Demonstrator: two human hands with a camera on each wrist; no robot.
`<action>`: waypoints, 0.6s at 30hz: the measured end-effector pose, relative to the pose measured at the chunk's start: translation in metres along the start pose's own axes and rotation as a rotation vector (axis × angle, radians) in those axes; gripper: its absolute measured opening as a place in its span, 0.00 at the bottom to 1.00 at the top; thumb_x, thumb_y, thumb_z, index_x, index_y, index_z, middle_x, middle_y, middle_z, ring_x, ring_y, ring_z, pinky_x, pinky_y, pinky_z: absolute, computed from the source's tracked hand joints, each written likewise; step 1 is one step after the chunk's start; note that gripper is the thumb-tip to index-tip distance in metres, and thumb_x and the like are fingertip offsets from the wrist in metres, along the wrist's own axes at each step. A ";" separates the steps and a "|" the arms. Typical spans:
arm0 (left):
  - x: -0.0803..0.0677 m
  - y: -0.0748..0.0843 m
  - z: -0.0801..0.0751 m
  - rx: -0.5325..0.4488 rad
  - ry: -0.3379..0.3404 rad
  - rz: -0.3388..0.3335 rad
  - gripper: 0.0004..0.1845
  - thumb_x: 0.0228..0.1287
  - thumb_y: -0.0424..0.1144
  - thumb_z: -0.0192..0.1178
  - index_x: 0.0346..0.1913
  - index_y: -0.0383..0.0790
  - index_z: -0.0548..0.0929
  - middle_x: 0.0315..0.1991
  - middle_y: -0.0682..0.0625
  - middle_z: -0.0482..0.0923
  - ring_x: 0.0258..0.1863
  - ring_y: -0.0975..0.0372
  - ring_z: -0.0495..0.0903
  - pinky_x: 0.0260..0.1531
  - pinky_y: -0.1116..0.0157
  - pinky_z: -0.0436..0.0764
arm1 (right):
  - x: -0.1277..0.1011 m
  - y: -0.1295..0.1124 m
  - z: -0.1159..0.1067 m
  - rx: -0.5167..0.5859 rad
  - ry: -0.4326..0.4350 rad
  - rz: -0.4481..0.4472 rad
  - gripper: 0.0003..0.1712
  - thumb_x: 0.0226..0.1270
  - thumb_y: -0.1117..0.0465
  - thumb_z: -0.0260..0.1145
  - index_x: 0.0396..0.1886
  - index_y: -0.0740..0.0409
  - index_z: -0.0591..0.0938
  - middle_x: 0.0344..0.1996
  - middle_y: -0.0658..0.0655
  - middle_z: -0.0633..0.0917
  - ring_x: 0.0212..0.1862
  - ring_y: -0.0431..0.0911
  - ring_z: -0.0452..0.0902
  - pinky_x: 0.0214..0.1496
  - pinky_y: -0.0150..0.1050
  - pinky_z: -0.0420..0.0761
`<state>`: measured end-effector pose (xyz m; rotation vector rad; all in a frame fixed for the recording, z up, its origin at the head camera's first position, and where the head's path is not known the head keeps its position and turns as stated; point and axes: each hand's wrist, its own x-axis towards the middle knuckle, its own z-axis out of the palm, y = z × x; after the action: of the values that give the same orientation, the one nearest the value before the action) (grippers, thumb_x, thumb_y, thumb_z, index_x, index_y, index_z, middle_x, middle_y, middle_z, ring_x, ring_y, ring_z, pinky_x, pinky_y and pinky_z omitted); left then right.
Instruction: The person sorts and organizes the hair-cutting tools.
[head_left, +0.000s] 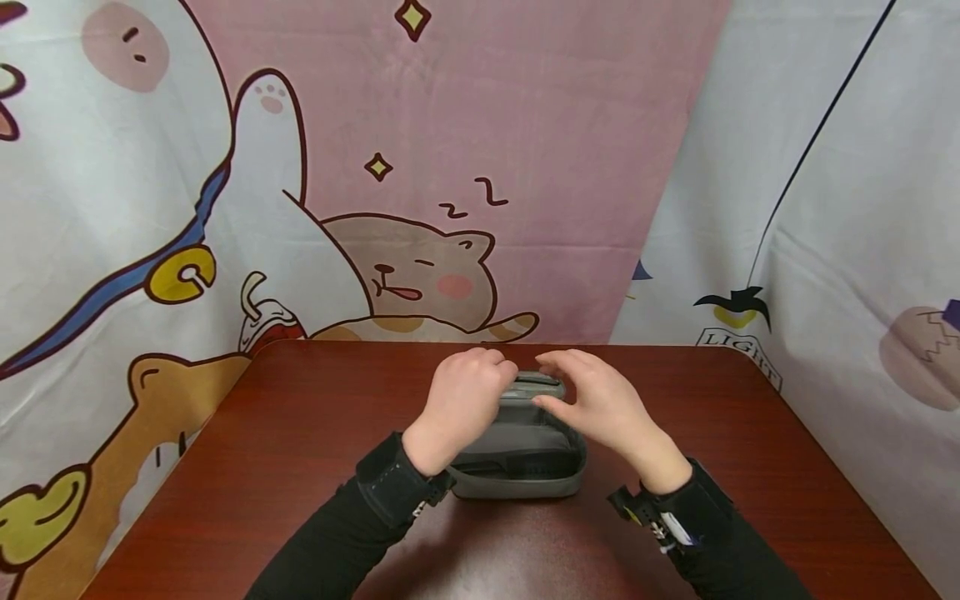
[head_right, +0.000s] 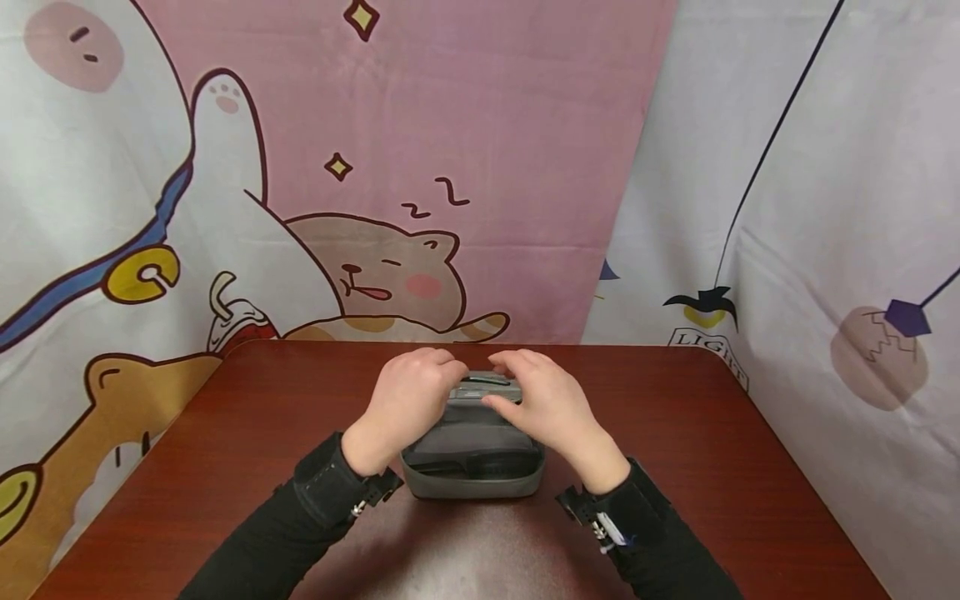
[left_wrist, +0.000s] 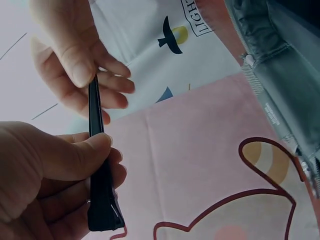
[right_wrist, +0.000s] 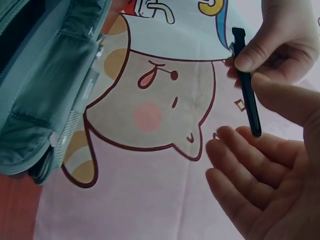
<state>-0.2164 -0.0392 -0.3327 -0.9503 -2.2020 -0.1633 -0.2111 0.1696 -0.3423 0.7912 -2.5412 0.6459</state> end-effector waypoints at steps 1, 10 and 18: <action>-0.001 0.000 0.000 -0.004 -0.008 -0.006 0.08 0.57 0.25 0.69 0.29 0.43 0.88 0.23 0.51 0.78 0.24 0.60 0.78 0.22 0.65 0.76 | -0.001 0.002 0.000 0.007 -0.014 0.009 0.31 0.54 0.54 0.79 0.56 0.60 0.81 0.46 0.55 0.84 0.46 0.50 0.80 0.46 0.48 0.80; -0.007 0.000 0.008 -0.011 -0.045 -0.043 0.09 0.56 0.24 0.68 0.31 0.44 0.89 0.24 0.52 0.79 0.25 0.60 0.79 0.22 0.65 0.77 | -0.012 0.027 0.009 0.047 -0.078 0.076 0.37 0.58 0.51 0.76 0.64 0.61 0.76 0.59 0.60 0.79 0.61 0.57 0.73 0.59 0.56 0.73; -0.012 0.001 0.014 -0.062 -0.069 -0.079 0.09 0.56 0.27 0.69 0.31 0.46 0.90 0.25 0.54 0.81 0.26 0.62 0.81 0.23 0.66 0.79 | -0.023 0.042 0.015 0.041 -0.137 0.128 0.37 0.61 0.53 0.74 0.65 0.67 0.74 0.60 0.65 0.78 0.61 0.61 0.73 0.59 0.58 0.73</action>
<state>-0.2182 -0.0398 -0.3510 -0.9151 -2.3113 -0.2407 -0.2225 0.2021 -0.3790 0.7138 -2.7290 0.7088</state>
